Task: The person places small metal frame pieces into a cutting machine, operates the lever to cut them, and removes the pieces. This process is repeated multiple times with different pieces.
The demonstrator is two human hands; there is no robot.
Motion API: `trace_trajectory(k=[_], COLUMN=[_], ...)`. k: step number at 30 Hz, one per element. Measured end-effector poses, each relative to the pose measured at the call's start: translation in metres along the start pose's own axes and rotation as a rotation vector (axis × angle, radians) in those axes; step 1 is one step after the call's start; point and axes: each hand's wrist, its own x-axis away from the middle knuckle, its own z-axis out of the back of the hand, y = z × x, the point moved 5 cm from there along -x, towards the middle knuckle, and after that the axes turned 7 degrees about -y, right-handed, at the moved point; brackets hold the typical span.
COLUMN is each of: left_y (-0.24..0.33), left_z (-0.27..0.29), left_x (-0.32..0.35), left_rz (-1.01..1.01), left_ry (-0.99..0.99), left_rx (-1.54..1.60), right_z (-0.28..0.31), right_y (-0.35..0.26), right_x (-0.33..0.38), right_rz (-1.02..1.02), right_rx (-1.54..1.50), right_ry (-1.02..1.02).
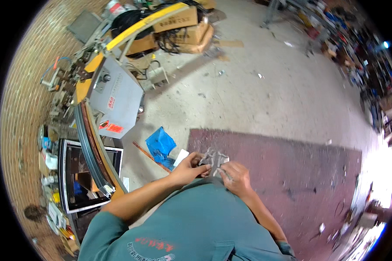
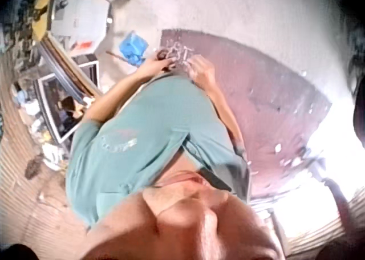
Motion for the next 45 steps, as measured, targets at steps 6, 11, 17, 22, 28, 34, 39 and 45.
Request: trace_trajectory(k=[6,11,17,22,28,34,39,45], left_y=[0.074,0.111,0.170,0.266,0.336,0.386,0.432,0.477], left_z=[0.052,0.122,0.240,0.324,0.418,0.497,0.558,0.658], left_x=[-0.001,-0.014,-0.043,-0.051,-0.066,-0.059,-0.022,0.052], left_rz=[-0.186,-0.331,-0.397,-0.455,-0.529,-0.557,-0.586,-0.849], left_ry=[0.419,0.573,0.619,0.649,0.783,1.095,1.224,1.307], left_rx=[0.099,0.261,0.415,0.309,0.362,0.504,0.523,0.459], right_z=[-0.029,-0.096,-0.179,-0.224,-0.296,-0.379,-0.443,-0.527], right_y=[0.018,0.019,0.014,0.004,0.002,-0.027,-0.085,-0.183], right_x=[-0.166,-0.271,-0.395,-0.503,-0.623,-0.734,-0.816,-0.884], right_rz=[0.405,0.566,0.437,0.427,0.543,0.718,0.942,1.090], right_rx=[-0.093,-0.145,-0.249,-0.306,-0.340,-0.424,-0.521,-0.579], right_ry=[-0.328,-0.524,-0.579,-0.576,-0.627,-0.791,-0.825,-0.729])
